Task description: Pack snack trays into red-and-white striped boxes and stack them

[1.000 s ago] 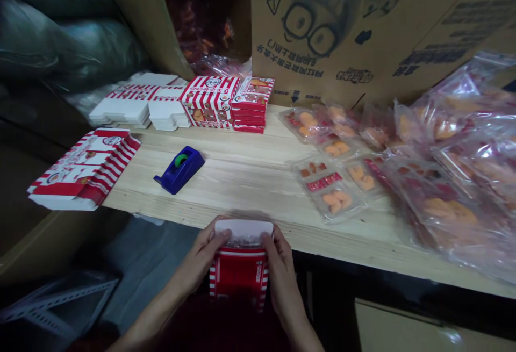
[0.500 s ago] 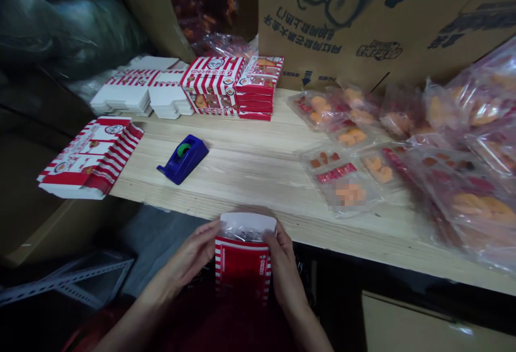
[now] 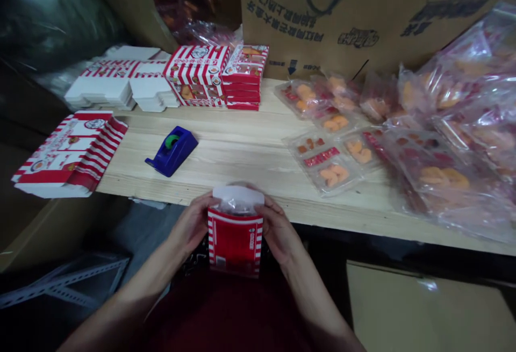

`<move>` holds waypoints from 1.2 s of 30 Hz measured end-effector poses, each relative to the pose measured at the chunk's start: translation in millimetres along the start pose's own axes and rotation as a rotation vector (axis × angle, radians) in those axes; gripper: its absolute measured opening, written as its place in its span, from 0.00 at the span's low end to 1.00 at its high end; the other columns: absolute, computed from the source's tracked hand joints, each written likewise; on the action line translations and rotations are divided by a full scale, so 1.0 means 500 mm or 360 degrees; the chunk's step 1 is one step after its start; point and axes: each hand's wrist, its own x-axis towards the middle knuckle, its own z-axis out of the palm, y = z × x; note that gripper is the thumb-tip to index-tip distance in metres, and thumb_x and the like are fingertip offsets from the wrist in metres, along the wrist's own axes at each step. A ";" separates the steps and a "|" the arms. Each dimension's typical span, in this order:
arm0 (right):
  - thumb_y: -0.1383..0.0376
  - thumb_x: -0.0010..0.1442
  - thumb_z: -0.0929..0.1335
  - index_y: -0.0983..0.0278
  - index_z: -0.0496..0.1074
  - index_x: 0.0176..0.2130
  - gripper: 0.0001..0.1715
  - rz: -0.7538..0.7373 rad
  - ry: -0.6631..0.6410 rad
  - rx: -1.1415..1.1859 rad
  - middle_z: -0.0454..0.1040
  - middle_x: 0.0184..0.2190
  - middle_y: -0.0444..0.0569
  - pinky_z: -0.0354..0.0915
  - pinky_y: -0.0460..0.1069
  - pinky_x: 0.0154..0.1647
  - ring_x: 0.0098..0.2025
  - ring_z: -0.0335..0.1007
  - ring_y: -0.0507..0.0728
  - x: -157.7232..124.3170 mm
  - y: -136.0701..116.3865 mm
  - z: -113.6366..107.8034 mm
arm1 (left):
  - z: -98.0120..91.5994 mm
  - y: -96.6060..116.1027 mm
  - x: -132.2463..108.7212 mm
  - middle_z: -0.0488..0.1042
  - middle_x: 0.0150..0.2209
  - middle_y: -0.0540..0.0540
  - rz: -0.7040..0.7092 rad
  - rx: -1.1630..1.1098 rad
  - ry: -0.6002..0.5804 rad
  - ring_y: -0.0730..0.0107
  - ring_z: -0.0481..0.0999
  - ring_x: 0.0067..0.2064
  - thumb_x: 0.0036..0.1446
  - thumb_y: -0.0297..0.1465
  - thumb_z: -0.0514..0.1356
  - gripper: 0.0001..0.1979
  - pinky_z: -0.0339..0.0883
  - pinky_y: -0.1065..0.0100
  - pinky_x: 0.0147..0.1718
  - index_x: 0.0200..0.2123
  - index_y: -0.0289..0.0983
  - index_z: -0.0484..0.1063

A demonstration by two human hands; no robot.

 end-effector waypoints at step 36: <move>0.62 0.54 0.77 0.56 0.84 0.37 0.07 0.0016 0.0037 -0.0428 0.85 0.38 0.43 0.74 0.56 0.52 0.44 0.81 0.60 -0.012 0.026 -0.035 | -0.044 -0.022 -0.005 0.84 0.46 0.40 -0.0307 0.0078 -0.0285 0.58 0.83 0.44 0.51 0.23 0.61 0.19 0.74 0.64 0.45 0.46 0.31 0.84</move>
